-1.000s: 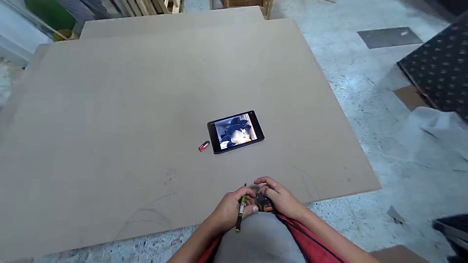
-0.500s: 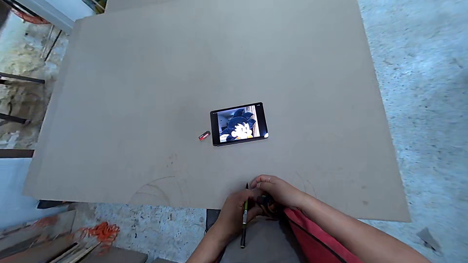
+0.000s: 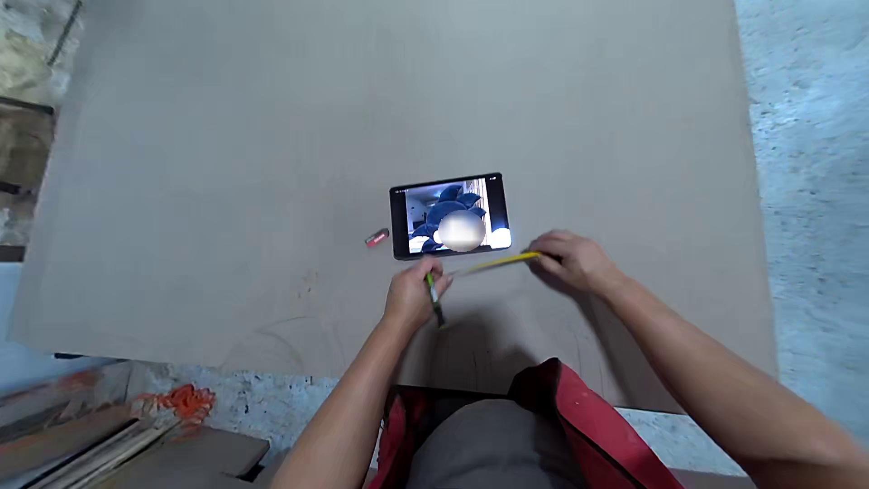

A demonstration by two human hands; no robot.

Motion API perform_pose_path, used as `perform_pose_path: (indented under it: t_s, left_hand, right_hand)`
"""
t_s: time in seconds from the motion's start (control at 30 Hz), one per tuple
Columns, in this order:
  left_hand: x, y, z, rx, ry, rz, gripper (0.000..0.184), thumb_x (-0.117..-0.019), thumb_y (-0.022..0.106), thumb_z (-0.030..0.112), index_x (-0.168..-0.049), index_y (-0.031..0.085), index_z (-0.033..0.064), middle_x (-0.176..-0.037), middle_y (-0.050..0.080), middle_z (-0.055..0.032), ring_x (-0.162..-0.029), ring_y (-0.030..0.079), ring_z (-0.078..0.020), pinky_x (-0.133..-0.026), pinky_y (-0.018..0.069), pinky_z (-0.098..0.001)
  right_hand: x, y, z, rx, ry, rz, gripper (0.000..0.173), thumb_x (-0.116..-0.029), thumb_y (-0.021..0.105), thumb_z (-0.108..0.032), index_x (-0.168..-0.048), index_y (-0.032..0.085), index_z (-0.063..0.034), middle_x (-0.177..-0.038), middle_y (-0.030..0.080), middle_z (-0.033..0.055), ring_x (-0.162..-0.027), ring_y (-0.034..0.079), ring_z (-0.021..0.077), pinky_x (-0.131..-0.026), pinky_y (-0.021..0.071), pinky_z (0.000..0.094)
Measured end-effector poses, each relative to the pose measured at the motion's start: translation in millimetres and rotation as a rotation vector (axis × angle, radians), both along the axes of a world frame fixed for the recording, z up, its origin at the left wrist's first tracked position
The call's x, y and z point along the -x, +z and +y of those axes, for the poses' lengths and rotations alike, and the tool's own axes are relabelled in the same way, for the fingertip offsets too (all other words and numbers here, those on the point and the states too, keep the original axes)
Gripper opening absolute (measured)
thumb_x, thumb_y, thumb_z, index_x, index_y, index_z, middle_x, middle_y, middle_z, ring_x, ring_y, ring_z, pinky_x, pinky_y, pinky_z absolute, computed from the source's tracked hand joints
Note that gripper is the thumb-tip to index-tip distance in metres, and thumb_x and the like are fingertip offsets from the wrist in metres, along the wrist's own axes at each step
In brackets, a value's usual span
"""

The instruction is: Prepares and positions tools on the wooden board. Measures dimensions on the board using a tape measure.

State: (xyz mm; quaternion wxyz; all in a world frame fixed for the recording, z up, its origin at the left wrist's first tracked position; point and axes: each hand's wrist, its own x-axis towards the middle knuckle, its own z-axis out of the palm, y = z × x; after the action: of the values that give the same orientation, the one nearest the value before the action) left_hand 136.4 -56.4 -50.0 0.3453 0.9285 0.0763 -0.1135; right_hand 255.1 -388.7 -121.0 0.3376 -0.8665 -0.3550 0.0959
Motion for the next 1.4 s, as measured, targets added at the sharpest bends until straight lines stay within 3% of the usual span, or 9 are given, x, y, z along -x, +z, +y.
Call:
perform_pose_path:
  t_s: [0.07, 0.13, 0.23, 0.3, 0.37, 0.43, 0.53, 0.77, 1.4]
  left_hand:
    - [-22.8, -11.6, -10.1, -0.001, 0.029, -0.041, 0.024, -0.0968, 0.073, 0.026, -0.110, 0.070, 0.0058, -0.089, 0.072, -0.0105, -0.080, 0.071, -0.0247, -0.077, 0.0601, -0.0505]
    - [-29.8, -26.5, -14.2, 0.000, 0.117, -0.132, 0.022, -0.0978, 0.071, 0.025, -0.112, 0.070, 0.0076, -0.089, 0.072, -0.0078, -0.078, 0.070, -0.0205, -0.075, 0.0602, -0.0443]
    - [-3.1, -46.0, 3.9, -0.017, 0.188, -0.236, 0.033, -0.1002, 0.067, 0.024, -0.129, 0.065, 0.0072, -0.111, 0.072, -0.0100, -0.102, 0.070, -0.0207, -0.092, 0.0593, -0.0429]
    - [33.5, -60.9, 27.0, -0.137, 0.189, -0.233, 0.043, -0.1028, 0.062, 0.031, -0.137, 0.062, 0.0064, -0.133, 0.067, -0.0118, -0.125, 0.063, -0.0248, -0.107, 0.0517, -0.0478]
    - [73.5, -81.4, 49.9, -0.268, 0.154, -0.146, 0.048, -0.1055, 0.051, 0.039, -0.142, 0.058, 0.0075, -0.153, 0.053, -0.0090, -0.147, 0.044, -0.0258, -0.120, 0.0365, -0.0506]
    - [110.8, -103.2, 63.0, -0.322, 0.130, -0.120, 0.050, -0.1064, 0.048, 0.039, -0.142, 0.058, 0.0057, -0.161, 0.044, -0.0100, -0.154, 0.032, -0.0278, -0.126, 0.0263, -0.0517]
    - [131.5, -119.4, 68.6, -0.318, 0.134, -0.228, 0.049, -0.1062, 0.047, 0.036, -0.141, 0.058, 0.0038, -0.161, 0.044, -0.0105, -0.154, 0.032, -0.0267, -0.127, 0.0237, -0.0515]
    - [131.9, -120.8, 69.8, -0.333, 0.129, -0.283, 0.047, -0.1068, 0.047, 0.035, -0.141, 0.058, 0.0044, -0.161, 0.045, -0.0084, -0.154, 0.033, -0.0244, -0.127, 0.0244, -0.0508]
    - [130.9, -123.8, 69.7, -0.339, 0.126, -0.316, 0.047, -0.1065, 0.046, 0.034, -0.141, 0.057, 0.0038, -0.160, 0.046, -0.0093, -0.153, 0.033, -0.0252, -0.127, 0.0238, -0.0511]
  right_hand:
    - [-15.0, -6.7, 9.9, 0.016, -0.016, -0.051, 0.027, -0.1041, 0.058, -0.033, -0.111, 0.077, -0.0161, -0.119, 0.073, 0.0063, -0.112, 0.069, 0.0226, -0.095, 0.0579, 0.0466]
    - [-25.1, -11.8, 19.8, 0.052, -0.037, -0.067, 0.029, -0.1063, 0.054, -0.032, -0.110, 0.077, -0.0149, -0.123, 0.073, 0.0042, -0.119, 0.067, 0.0223, -0.103, 0.0539, 0.0466]
    - [-37.3, -11.0, 31.4, 0.111, -0.038, -0.023, 0.025, -0.1067, 0.052, -0.023, -0.113, 0.075, -0.0126, -0.123, 0.072, 0.0047, -0.122, 0.064, 0.0234, -0.108, 0.0491, 0.0466]
    - [-44.6, -8.6, 35.0, 0.135, -0.034, 0.012, 0.022, -0.1060, 0.054, -0.018, -0.114, 0.073, -0.0105, -0.118, 0.072, 0.0082, -0.117, 0.066, 0.0252, -0.104, 0.0521, 0.0460]
    - [-49.8, -8.3, 36.6, 0.154, -0.027, 0.012, 0.021, -0.1056, 0.056, -0.019, -0.113, 0.074, -0.0113, -0.112, 0.072, 0.0086, -0.111, 0.067, 0.0265, -0.099, 0.0533, 0.0461]
    - [-50.0, -10.0, 38.6, 0.173, -0.012, -0.003, 0.022, -0.1058, 0.056, -0.021, -0.113, 0.075, -0.0128, -0.109, 0.073, 0.0074, -0.109, 0.067, 0.0262, -0.097, 0.0535, 0.0463]
    - [-49.0, -11.2, 42.5, 0.201, 0.002, -0.023, 0.023, -0.1060, 0.055, -0.023, -0.113, 0.076, -0.0147, -0.109, 0.073, 0.0062, -0.110, 0.066, 0.0263, -0.097, 0.0529, 0.0474]
    - [-39.8, -15.9, 41.2, 0.239, -0.001, -0.076, 0.026, -0.1062, 0.053, -0.022, -0.117, 0.077, -0.0208, -0.112, 0.075, 0.0036, -0.117, 0.064, 0.0265, -0.100, 0.0493, 0.0510]
    - [-25.8, -16.8, 49.2, 0.238, -0.046, -0.187, 0.026, -0.1061, 0.052, -0.020, -0.112, 0.077, -0.0162, -0.110, 0.075, 0.0071, -0.114, 0.067, 0.0293, -0.098, 0.0507, 0.0511]
